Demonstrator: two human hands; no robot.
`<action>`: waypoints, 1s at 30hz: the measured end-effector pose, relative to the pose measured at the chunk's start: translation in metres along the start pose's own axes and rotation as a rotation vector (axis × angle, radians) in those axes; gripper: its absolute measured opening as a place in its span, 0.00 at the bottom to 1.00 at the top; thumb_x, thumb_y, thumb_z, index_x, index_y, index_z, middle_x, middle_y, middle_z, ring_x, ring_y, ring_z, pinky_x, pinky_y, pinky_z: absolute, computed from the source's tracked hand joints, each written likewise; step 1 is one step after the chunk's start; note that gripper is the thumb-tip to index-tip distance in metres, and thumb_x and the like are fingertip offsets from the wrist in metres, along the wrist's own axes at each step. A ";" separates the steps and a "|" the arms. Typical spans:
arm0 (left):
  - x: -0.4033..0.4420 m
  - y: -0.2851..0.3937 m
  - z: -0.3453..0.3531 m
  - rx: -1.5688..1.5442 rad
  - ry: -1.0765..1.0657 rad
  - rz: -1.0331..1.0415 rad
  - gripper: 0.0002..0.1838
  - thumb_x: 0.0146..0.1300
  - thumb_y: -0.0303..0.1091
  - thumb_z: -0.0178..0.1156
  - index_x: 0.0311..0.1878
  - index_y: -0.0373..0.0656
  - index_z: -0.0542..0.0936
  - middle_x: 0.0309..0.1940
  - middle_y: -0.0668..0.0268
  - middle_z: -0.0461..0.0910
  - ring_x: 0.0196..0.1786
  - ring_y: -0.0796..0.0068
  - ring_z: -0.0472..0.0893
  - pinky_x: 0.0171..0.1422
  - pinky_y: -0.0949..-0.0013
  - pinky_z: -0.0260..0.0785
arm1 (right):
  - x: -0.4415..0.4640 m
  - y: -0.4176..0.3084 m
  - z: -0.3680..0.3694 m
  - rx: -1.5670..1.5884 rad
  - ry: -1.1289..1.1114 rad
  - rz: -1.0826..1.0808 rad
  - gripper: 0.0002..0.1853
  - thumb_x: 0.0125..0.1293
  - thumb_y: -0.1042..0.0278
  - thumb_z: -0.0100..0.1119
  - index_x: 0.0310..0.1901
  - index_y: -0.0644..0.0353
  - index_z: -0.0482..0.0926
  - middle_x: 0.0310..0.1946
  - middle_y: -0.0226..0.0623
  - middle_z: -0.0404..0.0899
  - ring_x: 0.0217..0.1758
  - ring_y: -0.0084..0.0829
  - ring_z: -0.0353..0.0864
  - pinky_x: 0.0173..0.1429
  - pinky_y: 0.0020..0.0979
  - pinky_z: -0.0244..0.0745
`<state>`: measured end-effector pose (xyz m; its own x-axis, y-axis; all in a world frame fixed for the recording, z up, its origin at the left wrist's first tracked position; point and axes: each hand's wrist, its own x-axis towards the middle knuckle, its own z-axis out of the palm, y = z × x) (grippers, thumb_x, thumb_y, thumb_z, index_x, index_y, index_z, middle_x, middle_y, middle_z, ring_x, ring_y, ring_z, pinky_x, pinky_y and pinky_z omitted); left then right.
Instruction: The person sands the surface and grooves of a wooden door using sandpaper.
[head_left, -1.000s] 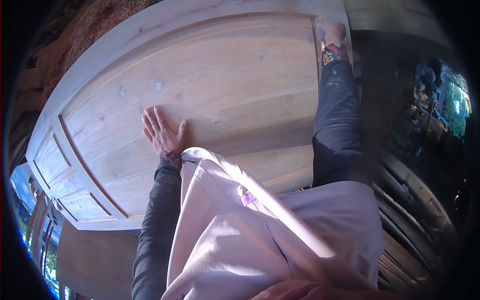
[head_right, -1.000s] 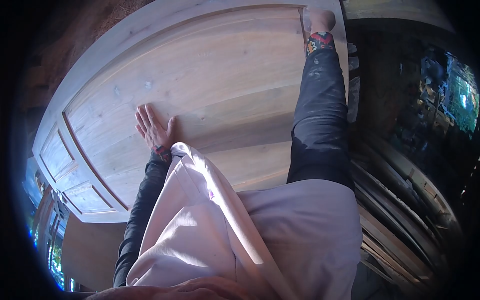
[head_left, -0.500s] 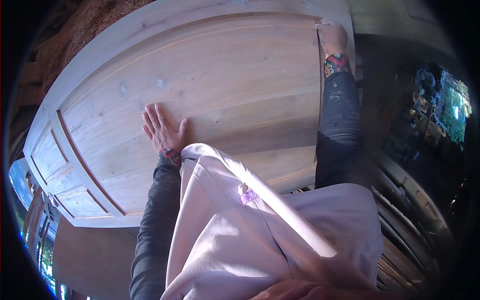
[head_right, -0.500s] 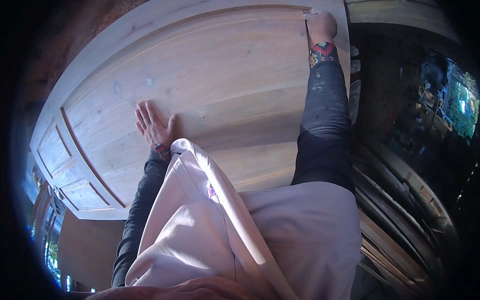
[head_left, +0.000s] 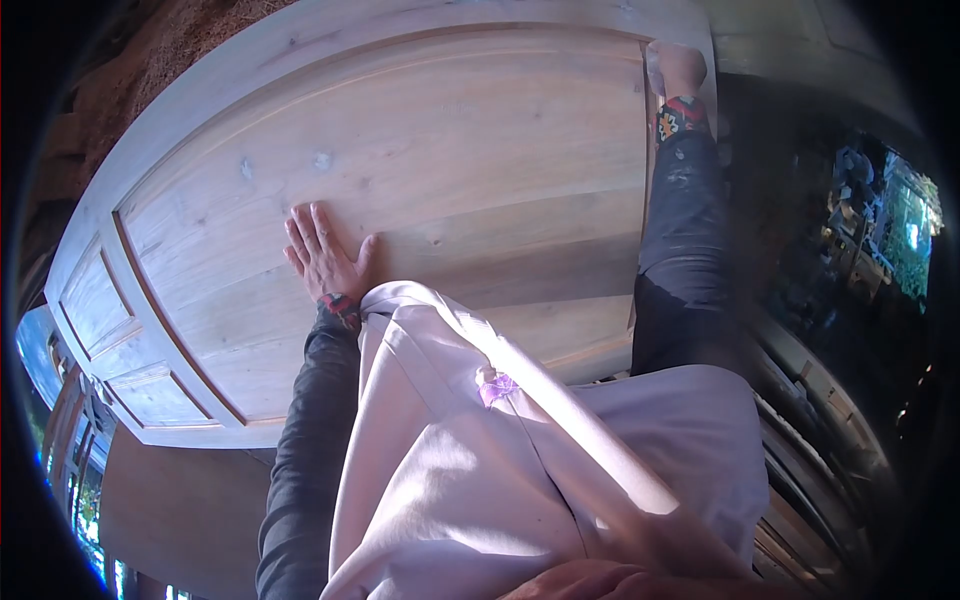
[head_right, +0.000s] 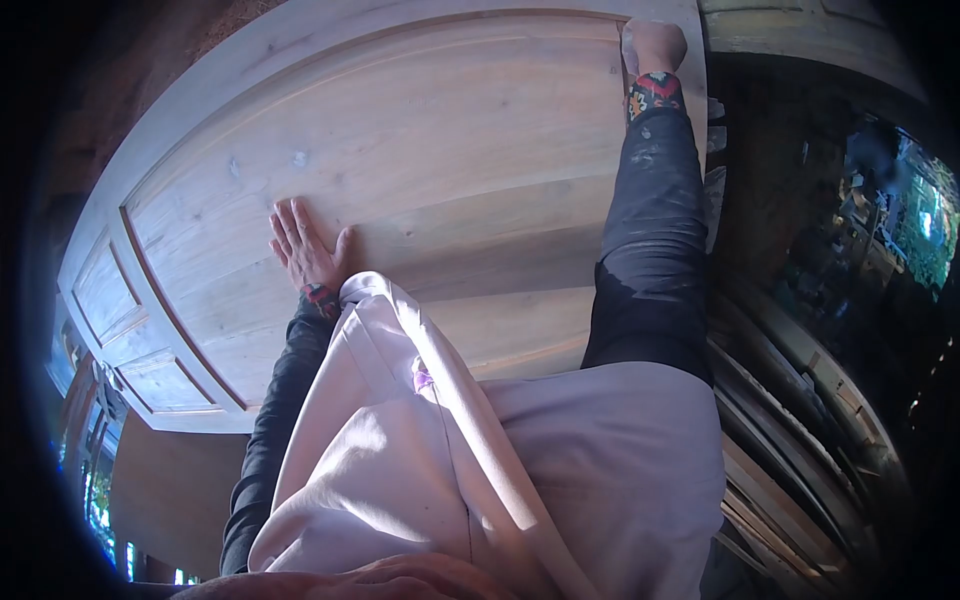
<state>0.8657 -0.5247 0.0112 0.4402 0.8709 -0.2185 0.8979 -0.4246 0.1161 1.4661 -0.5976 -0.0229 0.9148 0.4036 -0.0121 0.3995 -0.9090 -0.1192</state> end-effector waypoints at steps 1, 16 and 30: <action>0.000 0.000 0.000 0.001 -0.002 -0.001 0.54 0.55 0.70 0.56 0.77 0.48 0.48 0.78 0.57 0.41 0.79 0.54 0.40 0.77 0.42 0.35 | -0.003 -0.004 0.000 0.000 0.114 -0.014 0.19 0.53 0.52 0.63 0.34 0.62 0.85 0.31 0.47 0.84 0.34 0.42 0.84 0.39 0.38 0.77; 0.001 0.000 -0.003 -0.005 -0.043 -0.015 0.54 0.55 0.70 0.56 0.76 0.47 0.50 0.78 0.55 0.41 0.79 0.53 0.38 0.77 0.42 0.34 | -0.019 -0.056 -0.019 0.367 0.446 -0.297 0.15 0.62 0.55 0.58 0.39 0.56 0.86 0.33 0.44 0.84 0.37 0.45 0.83 0.43 0.39 0.76; 0.004 -0.001 -0.005 -0.025 -0.110 -0.039 0.55 0.54 0.71 0.55 0.77 0.47 0.48 0.78 0.56 0.39 0.80 0.53 0.37 0.77 0.43 0.32 | -0.104 -0.156 -0.015 0.219 0.227 -0.813 0.14 0.59 0.65 0.57 0.45 0.58 0.83 0.40 0.41 0.84 0.38 0.45 0.83 0.46 0.41 0.78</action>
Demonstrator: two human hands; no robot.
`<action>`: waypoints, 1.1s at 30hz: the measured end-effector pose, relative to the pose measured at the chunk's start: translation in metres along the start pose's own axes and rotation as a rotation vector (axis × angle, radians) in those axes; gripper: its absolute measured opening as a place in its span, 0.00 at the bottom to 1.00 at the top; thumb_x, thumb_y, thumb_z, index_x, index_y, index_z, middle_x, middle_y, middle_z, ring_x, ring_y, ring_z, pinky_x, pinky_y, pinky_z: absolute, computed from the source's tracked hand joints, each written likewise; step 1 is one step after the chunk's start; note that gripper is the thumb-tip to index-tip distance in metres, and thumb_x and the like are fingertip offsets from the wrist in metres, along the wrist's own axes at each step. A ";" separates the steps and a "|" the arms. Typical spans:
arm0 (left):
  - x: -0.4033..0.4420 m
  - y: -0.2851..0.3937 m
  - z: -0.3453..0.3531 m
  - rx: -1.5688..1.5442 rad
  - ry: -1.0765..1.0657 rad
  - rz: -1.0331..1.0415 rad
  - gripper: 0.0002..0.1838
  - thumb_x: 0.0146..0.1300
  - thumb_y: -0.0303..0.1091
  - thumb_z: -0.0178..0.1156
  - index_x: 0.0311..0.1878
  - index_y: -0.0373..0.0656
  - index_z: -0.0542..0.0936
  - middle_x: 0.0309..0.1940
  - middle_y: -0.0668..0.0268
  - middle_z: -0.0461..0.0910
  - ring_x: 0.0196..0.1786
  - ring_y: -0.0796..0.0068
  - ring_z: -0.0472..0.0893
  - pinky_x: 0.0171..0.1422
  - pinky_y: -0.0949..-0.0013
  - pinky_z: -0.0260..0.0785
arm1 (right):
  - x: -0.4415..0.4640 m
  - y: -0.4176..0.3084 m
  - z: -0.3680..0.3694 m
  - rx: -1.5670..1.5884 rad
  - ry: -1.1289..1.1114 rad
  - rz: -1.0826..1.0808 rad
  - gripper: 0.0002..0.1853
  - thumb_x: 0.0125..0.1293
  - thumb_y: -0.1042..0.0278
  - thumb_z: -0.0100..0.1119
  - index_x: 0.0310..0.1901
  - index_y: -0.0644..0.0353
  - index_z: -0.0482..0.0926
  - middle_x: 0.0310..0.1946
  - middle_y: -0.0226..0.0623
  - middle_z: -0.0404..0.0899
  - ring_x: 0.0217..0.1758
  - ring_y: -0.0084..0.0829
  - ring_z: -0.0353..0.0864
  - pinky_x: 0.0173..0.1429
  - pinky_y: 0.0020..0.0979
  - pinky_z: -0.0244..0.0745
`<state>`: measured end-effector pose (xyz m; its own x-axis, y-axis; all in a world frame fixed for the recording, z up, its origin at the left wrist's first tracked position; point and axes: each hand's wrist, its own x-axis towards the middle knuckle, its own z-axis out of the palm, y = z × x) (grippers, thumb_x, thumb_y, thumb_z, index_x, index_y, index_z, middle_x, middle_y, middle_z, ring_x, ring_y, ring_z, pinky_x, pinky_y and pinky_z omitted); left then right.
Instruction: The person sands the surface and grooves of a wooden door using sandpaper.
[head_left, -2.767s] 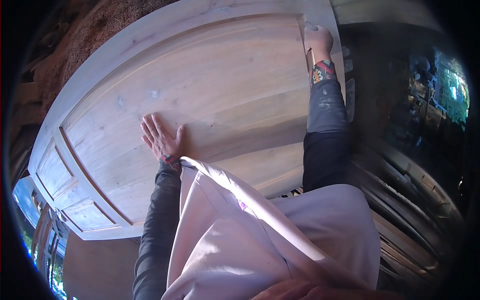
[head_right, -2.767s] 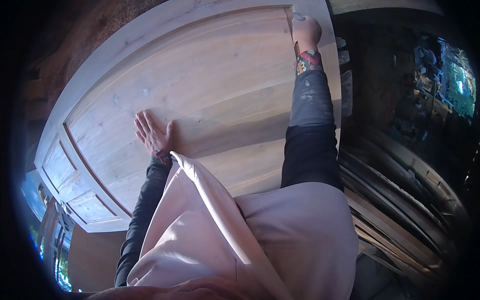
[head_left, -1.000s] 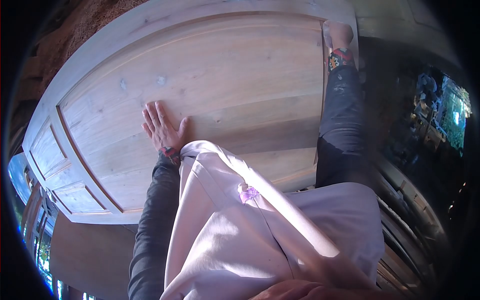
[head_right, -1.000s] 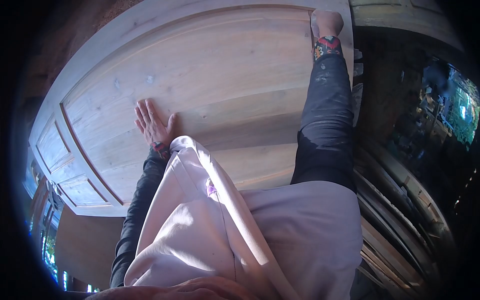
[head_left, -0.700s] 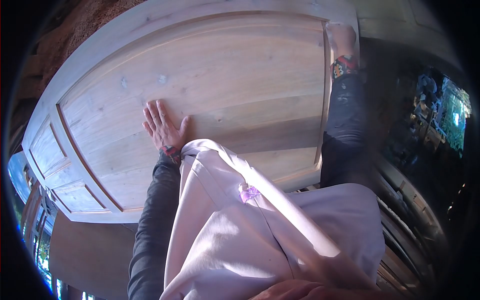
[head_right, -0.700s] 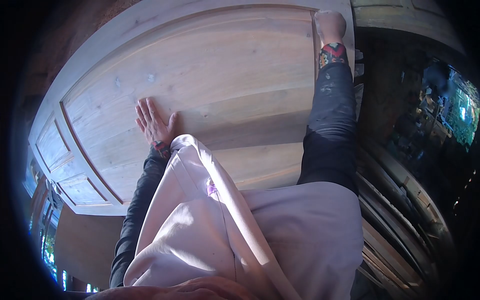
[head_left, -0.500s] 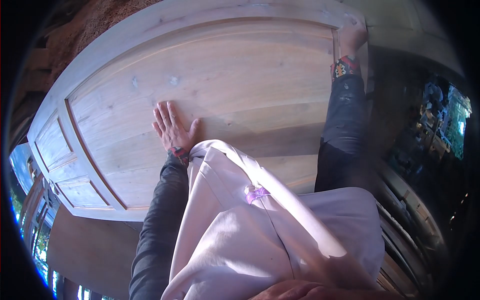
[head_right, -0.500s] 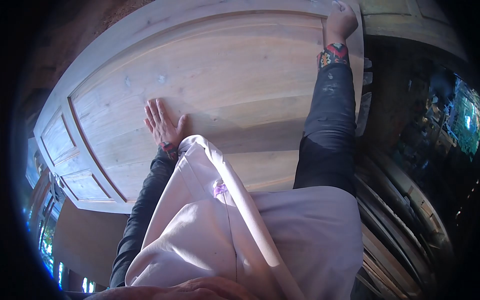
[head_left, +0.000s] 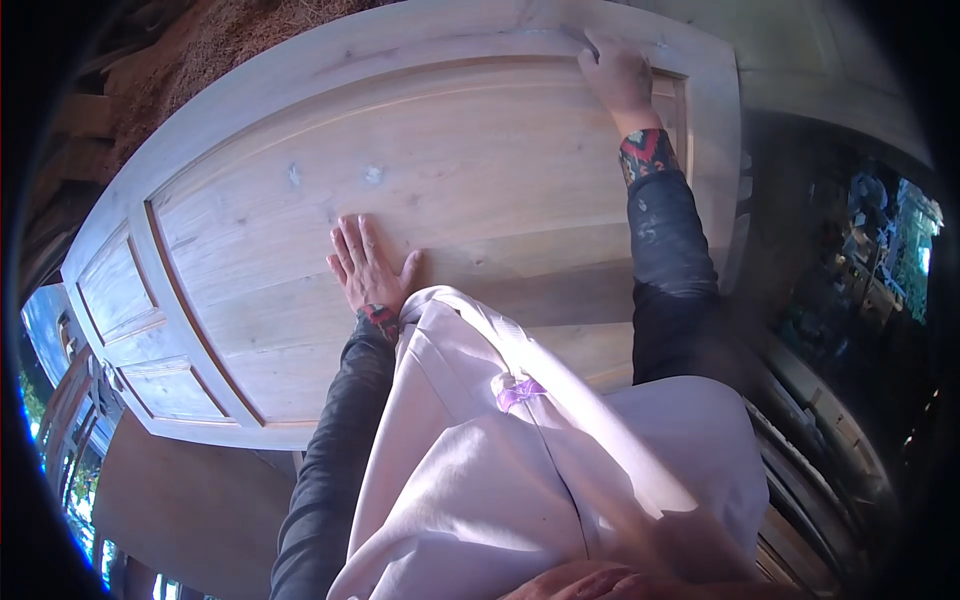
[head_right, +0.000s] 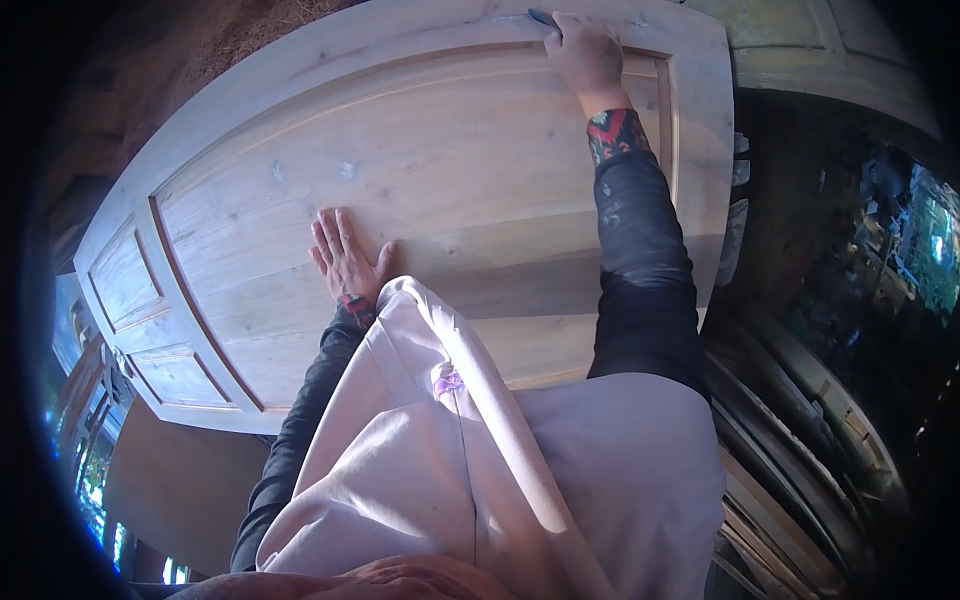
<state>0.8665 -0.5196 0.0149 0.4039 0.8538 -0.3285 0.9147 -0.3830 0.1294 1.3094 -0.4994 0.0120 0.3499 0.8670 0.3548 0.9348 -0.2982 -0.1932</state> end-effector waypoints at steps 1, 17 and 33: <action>0.000 0.000 0.000 -0.004 -0.003 -0.001 0.55 0.54 0.71 0.55 0.77 0.47 0.48 0.78 0.56 0.39 0.80 0.53 0.37 0.77 0.43 0.32 | -0.006 0.001 -0.001 -0.012 0.058 -0.046 0.13 0.58 0.66 0.58 0.44 0.58 0.84 0.38 0.40 0.84 0.36 0.44 0.84 0.46 0.40 0.78; 0.002 0.003 0.000 -0.003 0.014 0.013 0.54 0.55 0.68 0.57 0.76 0.45 0.49 0.77 0.53 0.40 0.79 0.51 0.38 0.77 0.42 0.32 | 0.019 0.013 0.062 0.170 -0.154 0.003 0.13 0.62 0.73 0.49 0.47 0.57 0.79 0.45 0.46 0.80 0.50 0.43 0.80 0.52 0.42 0.76; -0.002 0.000 -0.003 0.007 -0.018 0.015 0.54 0.56 0.69 0.55 0.76 0.43 0.48 0.78 0.52 0.39 0.79 0.51 0.37 0.77 0.41 0.31 | 0.006 0.067 0.019 -0.171 -0.034 0.509 0.16 0.71 0.66 0.43 0.52 0.59 0.79 0.46 0.51 0.80 0.46 0.49 0.80 0.45 0.47 0.76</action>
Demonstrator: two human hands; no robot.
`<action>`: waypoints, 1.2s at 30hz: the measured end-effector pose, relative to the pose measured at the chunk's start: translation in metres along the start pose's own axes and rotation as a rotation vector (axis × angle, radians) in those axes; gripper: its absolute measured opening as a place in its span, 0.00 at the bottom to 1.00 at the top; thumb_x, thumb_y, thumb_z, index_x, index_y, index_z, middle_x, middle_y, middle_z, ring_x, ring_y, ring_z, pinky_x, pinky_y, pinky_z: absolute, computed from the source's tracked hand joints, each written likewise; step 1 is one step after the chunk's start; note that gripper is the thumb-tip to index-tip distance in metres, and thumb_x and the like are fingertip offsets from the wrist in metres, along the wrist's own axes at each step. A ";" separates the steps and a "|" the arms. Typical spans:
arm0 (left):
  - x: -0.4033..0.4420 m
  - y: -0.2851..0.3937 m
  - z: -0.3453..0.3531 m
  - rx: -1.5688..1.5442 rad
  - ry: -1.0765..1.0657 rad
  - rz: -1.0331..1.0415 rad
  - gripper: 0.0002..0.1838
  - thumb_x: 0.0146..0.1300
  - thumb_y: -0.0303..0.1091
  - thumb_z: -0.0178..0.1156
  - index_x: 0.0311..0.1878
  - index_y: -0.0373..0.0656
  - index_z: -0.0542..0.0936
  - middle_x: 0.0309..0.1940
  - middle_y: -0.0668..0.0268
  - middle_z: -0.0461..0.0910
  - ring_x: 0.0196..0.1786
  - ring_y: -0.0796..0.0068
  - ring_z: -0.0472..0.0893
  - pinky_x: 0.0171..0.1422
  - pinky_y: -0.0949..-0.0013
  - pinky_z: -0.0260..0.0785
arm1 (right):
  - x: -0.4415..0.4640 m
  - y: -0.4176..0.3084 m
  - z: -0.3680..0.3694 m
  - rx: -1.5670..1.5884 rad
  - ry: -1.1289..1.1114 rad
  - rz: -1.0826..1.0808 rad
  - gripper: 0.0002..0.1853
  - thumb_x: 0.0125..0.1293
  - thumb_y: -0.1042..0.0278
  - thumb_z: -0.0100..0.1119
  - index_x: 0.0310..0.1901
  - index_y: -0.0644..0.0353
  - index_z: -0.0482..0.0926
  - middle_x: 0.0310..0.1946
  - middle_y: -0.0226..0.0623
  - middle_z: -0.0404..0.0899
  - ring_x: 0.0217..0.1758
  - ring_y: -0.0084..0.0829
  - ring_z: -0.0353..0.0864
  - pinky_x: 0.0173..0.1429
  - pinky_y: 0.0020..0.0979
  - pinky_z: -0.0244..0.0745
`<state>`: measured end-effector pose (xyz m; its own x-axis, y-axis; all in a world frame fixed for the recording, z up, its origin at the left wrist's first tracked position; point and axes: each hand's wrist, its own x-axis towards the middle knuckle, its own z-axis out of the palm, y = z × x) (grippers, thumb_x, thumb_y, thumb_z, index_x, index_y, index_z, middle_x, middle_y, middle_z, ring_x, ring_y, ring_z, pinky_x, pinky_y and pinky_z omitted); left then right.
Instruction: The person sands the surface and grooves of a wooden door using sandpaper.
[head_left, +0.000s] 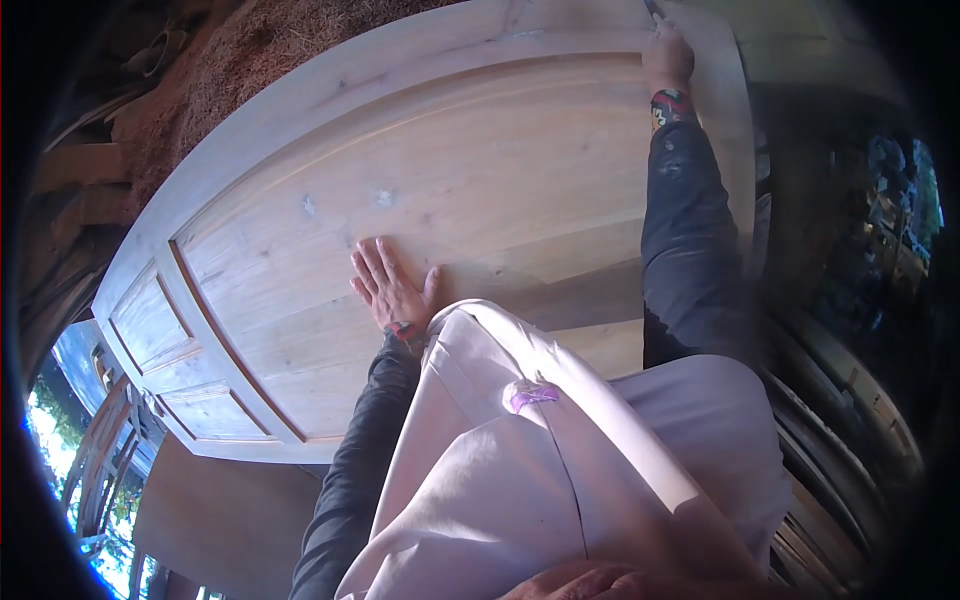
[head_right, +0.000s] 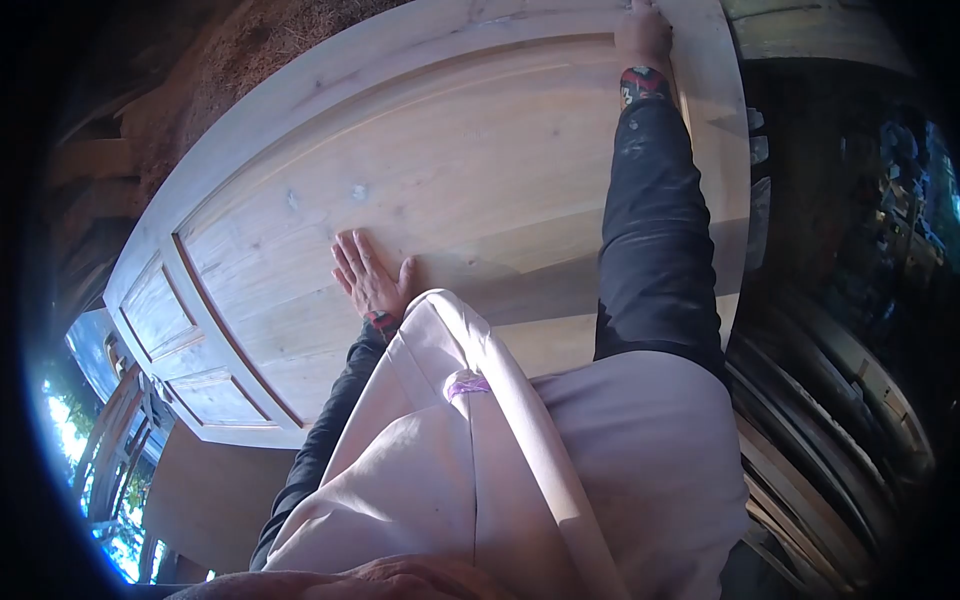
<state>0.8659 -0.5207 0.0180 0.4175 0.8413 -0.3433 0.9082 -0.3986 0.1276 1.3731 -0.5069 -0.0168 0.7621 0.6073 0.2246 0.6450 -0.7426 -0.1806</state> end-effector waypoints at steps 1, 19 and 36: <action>0.000 0.001 0.000 -0.003 -0.002 -0.001 0.54 0.56 0.69 0.55 0.76 0.43 0.48 0.77 0.52 0.39 0.79 0.51 0.37 0.77 0.41 0.32 | 0.007 0.000 0.014 -0.035 -0.066 0.057 0.16 0.71 0.66 0.43 0.53 0.60 0.79 0.47 0.51 0.80 0.46 0.48 0.80 0.45 0.47 0.76; -0.001 0.000 0.004 0.011 0.052 0.021 0.54 0.57 0.70 0.53 0.76 0.44 0.48 0.78 0.53 0.40 0.79 0.50 0.38 0.77 0.41 0.32 | 0.038 0.103 0.066 0.041 0.162 -0.063 0.14 0.65 0.60 0.51 0.38 0.60 0.82 0.34 0.49 0.82 0.39 0.49 0.82 0.43 0.45 0.77; 0.000 0.002 0.000 -0.018 0.009 -0.008 0.54 0.56 0.67 0.57 0.76 0.46 0.48 0.78 0.53 0.40 0.79 0.51 0.37 0.77 0.42 0.32 | -0.079 -0.108 0.021 0.354 0.116 -0.368 0.09 0.61 0.73 0.50 0.41 0.59 0.79 0.42 0.41 0.79 0.50 0.42 0.79 0.50 0.40 0.76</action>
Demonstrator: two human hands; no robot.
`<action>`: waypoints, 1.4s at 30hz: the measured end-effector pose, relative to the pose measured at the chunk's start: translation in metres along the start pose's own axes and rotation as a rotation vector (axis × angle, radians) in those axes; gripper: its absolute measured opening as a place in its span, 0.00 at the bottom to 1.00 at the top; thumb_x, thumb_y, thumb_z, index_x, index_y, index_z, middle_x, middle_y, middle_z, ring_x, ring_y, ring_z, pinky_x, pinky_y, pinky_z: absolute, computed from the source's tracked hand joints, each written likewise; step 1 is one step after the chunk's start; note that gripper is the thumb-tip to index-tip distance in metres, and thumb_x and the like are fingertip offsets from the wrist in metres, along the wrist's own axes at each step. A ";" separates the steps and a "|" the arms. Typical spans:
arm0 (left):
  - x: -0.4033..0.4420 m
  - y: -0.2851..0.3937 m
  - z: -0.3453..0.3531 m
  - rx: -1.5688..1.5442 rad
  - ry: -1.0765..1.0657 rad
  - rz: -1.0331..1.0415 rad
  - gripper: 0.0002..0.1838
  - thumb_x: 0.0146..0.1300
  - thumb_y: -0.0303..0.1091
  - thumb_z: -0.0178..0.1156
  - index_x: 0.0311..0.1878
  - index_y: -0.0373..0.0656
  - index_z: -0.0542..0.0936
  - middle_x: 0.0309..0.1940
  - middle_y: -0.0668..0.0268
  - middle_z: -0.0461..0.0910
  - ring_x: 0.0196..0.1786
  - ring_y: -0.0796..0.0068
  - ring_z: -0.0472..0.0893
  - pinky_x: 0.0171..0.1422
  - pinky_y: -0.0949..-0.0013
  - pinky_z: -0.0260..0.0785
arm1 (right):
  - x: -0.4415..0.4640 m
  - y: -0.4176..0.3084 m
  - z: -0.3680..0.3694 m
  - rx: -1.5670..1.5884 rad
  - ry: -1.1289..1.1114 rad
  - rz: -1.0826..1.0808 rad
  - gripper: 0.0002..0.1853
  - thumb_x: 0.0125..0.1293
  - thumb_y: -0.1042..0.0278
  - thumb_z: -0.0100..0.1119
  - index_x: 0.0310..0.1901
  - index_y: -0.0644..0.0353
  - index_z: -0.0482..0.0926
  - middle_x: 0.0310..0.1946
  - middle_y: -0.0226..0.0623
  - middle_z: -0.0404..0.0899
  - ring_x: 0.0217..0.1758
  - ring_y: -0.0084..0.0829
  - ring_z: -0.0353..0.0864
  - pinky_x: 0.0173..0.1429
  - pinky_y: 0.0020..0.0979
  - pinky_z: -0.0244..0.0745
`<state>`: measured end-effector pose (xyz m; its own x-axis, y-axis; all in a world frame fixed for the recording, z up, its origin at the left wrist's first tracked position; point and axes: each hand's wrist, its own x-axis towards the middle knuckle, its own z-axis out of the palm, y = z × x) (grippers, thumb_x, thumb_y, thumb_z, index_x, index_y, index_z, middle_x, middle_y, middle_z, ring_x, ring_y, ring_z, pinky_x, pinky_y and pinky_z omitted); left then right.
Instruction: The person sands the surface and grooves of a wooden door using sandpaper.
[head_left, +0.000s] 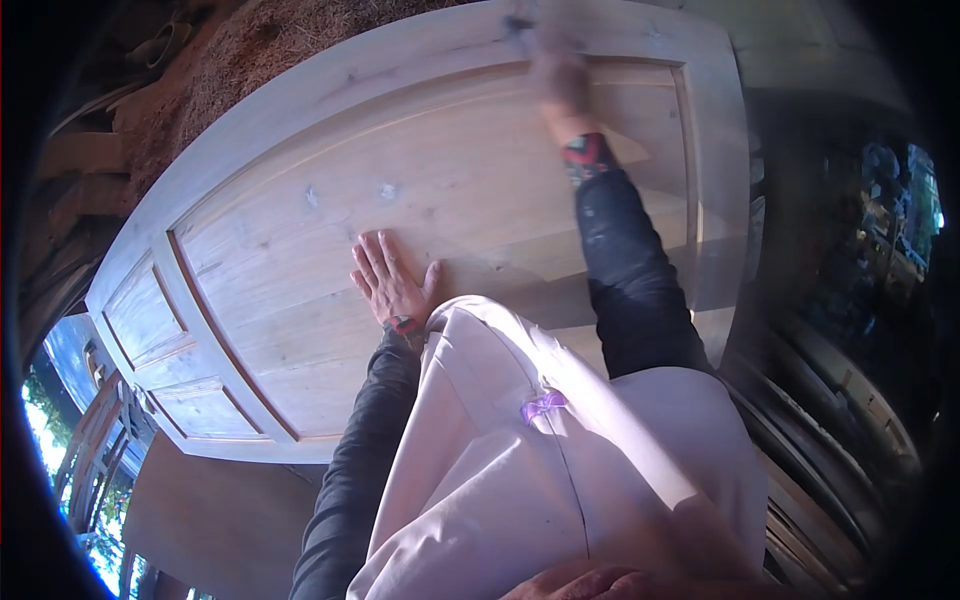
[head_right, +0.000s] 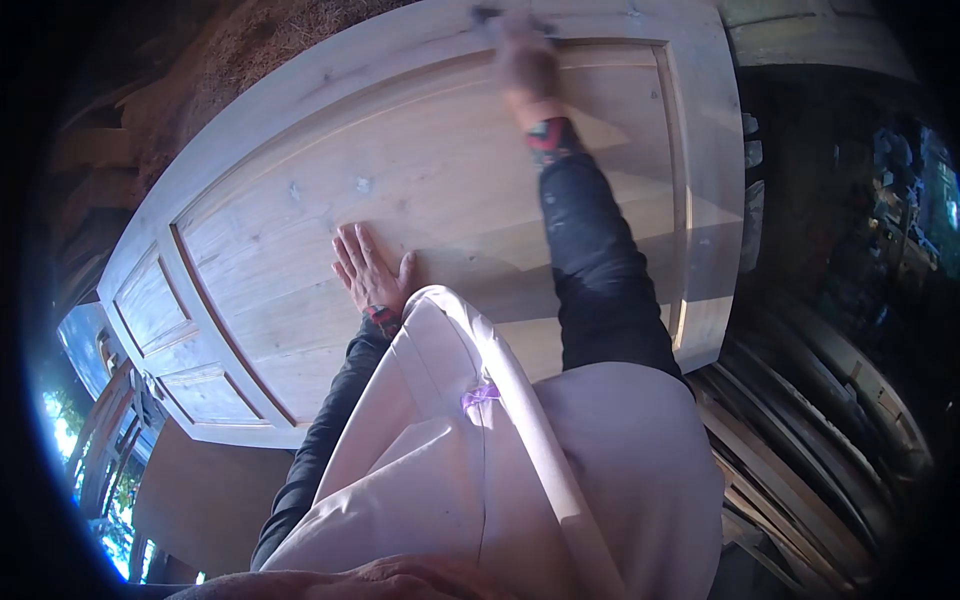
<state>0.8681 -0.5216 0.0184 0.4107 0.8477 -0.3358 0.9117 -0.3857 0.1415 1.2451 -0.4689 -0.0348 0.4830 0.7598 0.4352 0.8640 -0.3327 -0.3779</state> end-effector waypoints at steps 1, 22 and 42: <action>0.000 0.000 0.000 0.005 -0.005 -0.002 0.54 0.56 0.67 0.57 0.76 0.46 0.48 0.78 0.53 0.40 0.79 0.51 0.37 0.77 0.42 0.31 | -0.003 0.043 -0.018 -0.195 0.101 0.043 0.10 0.62 0.72 0.50 0.42 0.58 0.80 0.43 0.43 0.80 0.51 0.42 0.78 0.51 0.41 0.76; 0.001 0.001 -0.016 -0.147 -0.100 -0.053 0.53 0.55 0.66 0.58 0.77 0.49 0.48 0.78 0.57 0.40 0.79 0.54 0.38 0.78 0.43 0.31 | 0.044 -0.111 0.071 0.067 -0.326 -0.031 0.16 0.64 0.69 0.49 0.52 0.58 0.78 0.52 0.46 0.78 0.55 0.44 0.77 0.58 0.40 0.71; 0.000 0.000 -0.015 -0.166 -0.100 -0.054 0.52 0.55 0.67 0.57 0.76 0.49 0.50 0.78 0.58 0.40 0.80 0.55 0.37 0.78 0.43 0.30 | 0.058 -0.181 0.116 0.258 -0.059 -0.348 0.12 0.62 0.69 0.51 0.45 0.58 0.80 0.47 0.40 0.81 0.54 0.40 0.77 0.57 0.41 0.70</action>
<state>0.8681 -0.5166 0.0324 0.3653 0.8220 -0.4369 0.9250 -0.2677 0.2697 1.1005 -0.2994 -0.0360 0.1537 0.8353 0.5279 0.9063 0.0937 -0.4121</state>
